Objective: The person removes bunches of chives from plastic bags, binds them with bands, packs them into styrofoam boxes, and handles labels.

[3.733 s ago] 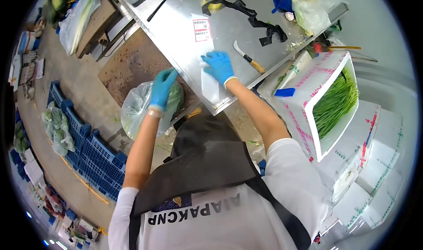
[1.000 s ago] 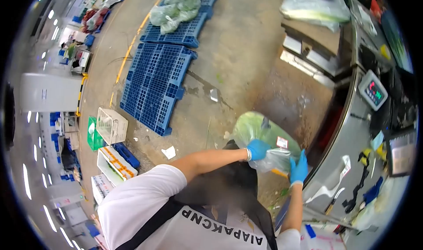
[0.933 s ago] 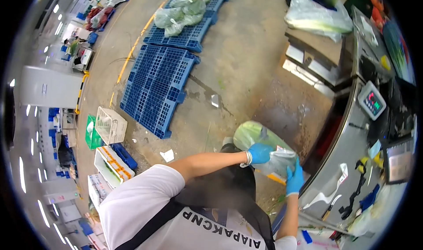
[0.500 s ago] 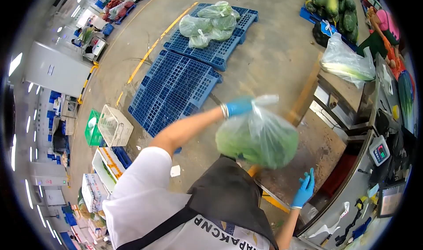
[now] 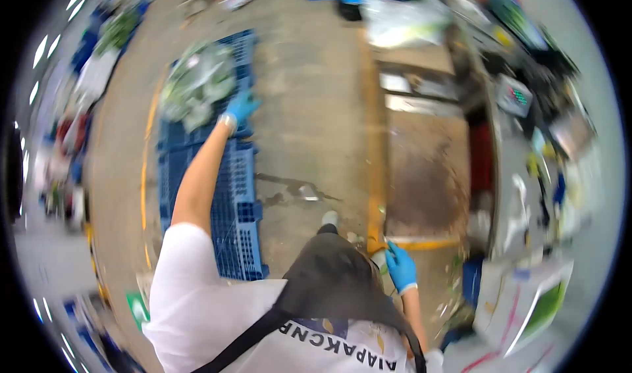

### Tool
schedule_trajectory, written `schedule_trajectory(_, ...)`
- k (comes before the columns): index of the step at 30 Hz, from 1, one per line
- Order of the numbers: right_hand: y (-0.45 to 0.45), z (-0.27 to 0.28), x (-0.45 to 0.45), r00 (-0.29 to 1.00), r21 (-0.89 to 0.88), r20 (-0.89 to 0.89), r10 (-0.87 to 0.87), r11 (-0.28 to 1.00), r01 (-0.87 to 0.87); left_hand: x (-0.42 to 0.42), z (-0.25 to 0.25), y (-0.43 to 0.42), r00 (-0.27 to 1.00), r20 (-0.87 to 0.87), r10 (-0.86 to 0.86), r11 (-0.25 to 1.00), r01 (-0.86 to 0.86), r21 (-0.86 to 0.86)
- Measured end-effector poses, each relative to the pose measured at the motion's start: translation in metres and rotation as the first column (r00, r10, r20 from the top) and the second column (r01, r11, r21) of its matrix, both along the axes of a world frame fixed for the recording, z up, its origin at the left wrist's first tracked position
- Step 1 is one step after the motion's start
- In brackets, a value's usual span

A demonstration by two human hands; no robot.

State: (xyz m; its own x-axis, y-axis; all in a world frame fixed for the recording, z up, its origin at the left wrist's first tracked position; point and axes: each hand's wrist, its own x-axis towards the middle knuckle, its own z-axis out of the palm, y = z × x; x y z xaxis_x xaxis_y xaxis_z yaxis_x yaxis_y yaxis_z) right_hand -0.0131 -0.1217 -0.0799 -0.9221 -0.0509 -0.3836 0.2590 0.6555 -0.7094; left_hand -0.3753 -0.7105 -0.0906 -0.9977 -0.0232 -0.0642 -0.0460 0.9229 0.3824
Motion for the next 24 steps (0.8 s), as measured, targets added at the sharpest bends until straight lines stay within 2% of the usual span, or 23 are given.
schedule_trajectory(1, 0.002, -0.002, 0.011, 0.999, 0.031, -0.038, 0.029, 0.999, -0.028, 0.027, -0.038, 0.038, 0.994, 0.063, -0.094, 0.992, 0.088, 0.086)
schedule_trajectory(2, 0.012, -0.016, 0.025, 0.998, 0.072, -0.030, 0.062, 0.996, -0.060, 0.052, -0.074, 0.076, 0.954, 0.200, -0.226, 0.969, 0.199, 0.145)
schedule_trajectory(3, 0.012, 0.005, 0.029, 0.995, 0.089, 0.082, 0.062, 0.994, -0.069, 0.080, -0.101, 0.120, 0.864, 0.388, -0.321, 0.947, 0.281, 0.159)
schedule_trajectory(4, 0.025, -0.014, 0.050, 0.995, 0.133, -0.047, 0.087, 0.988, -0.081, 0.113, -0.147, 0.156, 0.831, 0.371, -0.416, 0.899, 0.312, 0.309)
schedule_trajectory(5, 0.035, -0.013, 0.067, 0.999, 0.125, -0.034, 0.031, 0.992, -0.027, 0.147, -0.149, 0.207, 0.761, 0.456, -0.460, 0.879, 0.321, 0.352)
schedule_trajectory(6, 0.048, -0.011, 0.087, 0.998, 0.123, -0.055, -0.014, 0.992, 0.021, 0.181, -0.159, 0.255, 0.707, 0.495, -0.505, 0.838, 0.263, 0.478)
schedule_trajectory(8, 0.078, -0.017, 0.141, 0.991, 0.164, -0.080, -0.107, 0.979, 0.119, 0.244, -0.153, 0.350, 0.561, 0.505, -0.656, 0.729, 0.297, 0.617)
schedule_trajectory(10, 0.108, -0.030, 0.191, 0.979, 0.241, -0.082, -0.186, 0.950, 0.200, 0.299, -0.132, 0.438, 0.470, 0.391, -0.791, 0.586, 0.398, 0.706)
schedule_trajectory(11, 0.119, -0.015, 0.209, 0.959, 0.286, -0.005, -0.284, 0.918, 0.273, 0.321, -0.119, 0.477, 0.424, 0.363, -0.830, 0.542, 0.458, 0.704)
schedule_trajectory(14, 0.165, 0.013, 0.269, 0.883, 0.203, 0.276, -0.379, 0.921, 0.332, 0.378, -0.089, 0.582, 0.289, 0.294, -0.911, 0.412, 0.610, 0.676)
schedule_trajectory(15, 0.178, -0.009, 0.296, 0.872, 0.262, 0.149, -0.467, 0.869, 0.420, 0.393, -0.083, 0.612, 0.247, 0.287, -0.926, 0.378, 0.653, 0.657)
schedule_trajectory(16, 0.195, -0.033, 0.326, 0.846, 0.266, -0.090, -0.525, 0.806, 0.528, 0.409, -0.079, 0.635, 0.210, 0.285, -0.935, 0.349, 0.691, 0.633)
schedule_trajectory(18, 0.203, -0.051, 0.372, 0.649, 0.180, -0.520, -0.556, 0.671, 0.719, 0.439, -0.065, 0.676, 0.124, 0.275, -0.953, 0.275, 0.734, 0.621)
schedule_trajectory(21, 0.231, -0.045, 0.431, 0.570, 0.199, -0.262, -0.779, 0.535, 0.821, 0.467, -0.069, 0.720, -0.026, 0.249, -0.968, 0.125, 0.811, 0.571)
schedule_trajectory(22, 0.237, -0.040, 0.444, 0.507, 0.142, -0.154, -0.848, 0.489, 0.861, 0.476, -0.064, 0.735, -0.056, 0.243, -0.968, 0.092, 0.826, 0.556)
schedule_trajectory(24, 0.261, -0.033, 0.464, 0.365, 0.061, 0.056, -0.929, 0.368, 0.928, 0.491, -0.040, 0.757, -0.029, 0.278, -0.960, 0.141, 0.809, 0.571)
